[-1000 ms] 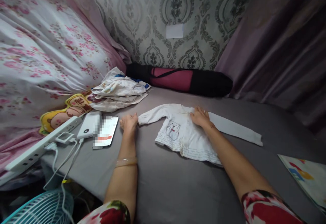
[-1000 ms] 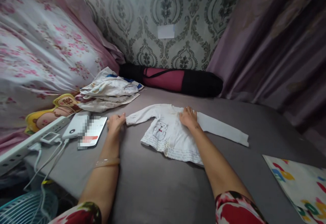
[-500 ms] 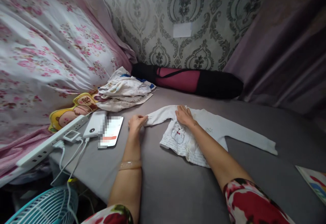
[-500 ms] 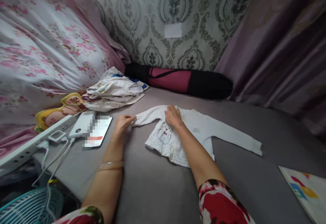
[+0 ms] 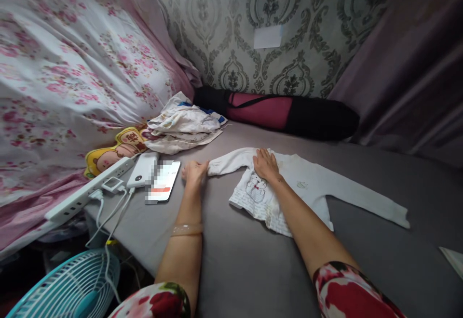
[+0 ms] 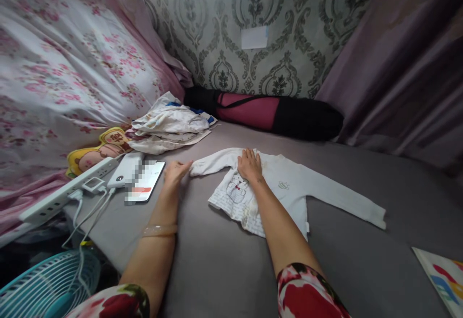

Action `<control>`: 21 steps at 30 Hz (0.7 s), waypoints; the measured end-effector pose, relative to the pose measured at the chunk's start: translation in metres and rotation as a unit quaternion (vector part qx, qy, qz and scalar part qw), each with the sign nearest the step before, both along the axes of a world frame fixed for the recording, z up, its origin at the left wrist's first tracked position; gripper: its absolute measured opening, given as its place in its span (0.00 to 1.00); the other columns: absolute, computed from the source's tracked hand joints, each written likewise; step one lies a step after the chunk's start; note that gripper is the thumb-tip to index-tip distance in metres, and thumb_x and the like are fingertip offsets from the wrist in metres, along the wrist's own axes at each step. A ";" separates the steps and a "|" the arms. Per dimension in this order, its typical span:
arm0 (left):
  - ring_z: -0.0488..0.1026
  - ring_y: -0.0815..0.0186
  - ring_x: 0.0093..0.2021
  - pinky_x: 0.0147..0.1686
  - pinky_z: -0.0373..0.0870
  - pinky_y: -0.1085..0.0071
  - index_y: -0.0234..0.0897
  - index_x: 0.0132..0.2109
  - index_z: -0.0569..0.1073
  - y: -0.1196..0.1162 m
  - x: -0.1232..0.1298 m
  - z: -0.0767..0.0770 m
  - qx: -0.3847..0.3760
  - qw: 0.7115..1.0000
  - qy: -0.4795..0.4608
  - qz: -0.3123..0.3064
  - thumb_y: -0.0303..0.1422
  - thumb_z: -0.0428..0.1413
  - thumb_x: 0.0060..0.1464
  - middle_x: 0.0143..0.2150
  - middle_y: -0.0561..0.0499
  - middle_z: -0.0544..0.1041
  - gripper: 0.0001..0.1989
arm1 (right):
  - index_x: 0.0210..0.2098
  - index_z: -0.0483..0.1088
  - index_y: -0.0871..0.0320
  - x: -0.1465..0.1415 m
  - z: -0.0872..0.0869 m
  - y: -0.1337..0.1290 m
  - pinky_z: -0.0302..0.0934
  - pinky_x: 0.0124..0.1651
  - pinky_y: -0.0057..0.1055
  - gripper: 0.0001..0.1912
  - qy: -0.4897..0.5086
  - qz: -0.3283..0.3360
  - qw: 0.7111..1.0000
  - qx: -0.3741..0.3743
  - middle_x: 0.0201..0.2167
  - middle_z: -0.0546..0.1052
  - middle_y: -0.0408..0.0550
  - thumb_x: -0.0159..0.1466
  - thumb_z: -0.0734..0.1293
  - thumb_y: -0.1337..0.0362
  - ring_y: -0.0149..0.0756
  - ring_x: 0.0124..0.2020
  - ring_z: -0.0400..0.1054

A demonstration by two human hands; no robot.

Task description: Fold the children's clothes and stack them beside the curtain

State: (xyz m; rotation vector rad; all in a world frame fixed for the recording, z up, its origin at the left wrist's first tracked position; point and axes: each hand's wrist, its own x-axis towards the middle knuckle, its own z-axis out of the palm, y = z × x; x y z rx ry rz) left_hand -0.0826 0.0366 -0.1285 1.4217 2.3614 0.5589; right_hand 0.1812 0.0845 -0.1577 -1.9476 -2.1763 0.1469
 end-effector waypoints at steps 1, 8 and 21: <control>0.69 0.39 0.54 0.44 0.65 0.54 0.35 0.37 0.76 0.000 0.000 0.001 -0.006 1.000 0.001 0.026 0.49 0.49 0.57 0.44 0.30 0.77 0.22 | 0.68 0.53 0.66 0.000 0.000 0.000 0.33 0.70 0.44 0.29 0.001 0.000 1.000 -0.001 0.71 0.53 0.54 0.73 0.46 0.58 0.42 0.71 0.42; 0.64 0.38 0.59 0.50 0.63 0.54 0.37 0.37 0.77 -0.005 0.011 0.010 -0.053 0.998 -0.013 0.037 0.53 0.53 0.52 0.49 0.33 0.76 0.23 | 0.68 0.53 0.66 0.000 0.001 -0.001 0.33 0.70 0.45 0.29 0.005 0.000 1.000 0.000 0.70 0.53 0.54 0.72 0.47 0.58 0.42 0.71 0.42; 0.65 0.41 0.58 0.49 0.64 0.55 0.39 0.38 0.77 -0.004 0.019 0.005 -0.049 0.997 -0.022 0.052 0.46 0.61 0.46 0.51 0.34 0.75 0.17 | 0.67 0.55 0.65 0.000 0.000 -0.002 0.35 0.70 0.45 0.29 0.000 0.000 1.000 0.011 0.70 0.55 0.55 0.72 0.47 0.59 0.43 0.71 0.43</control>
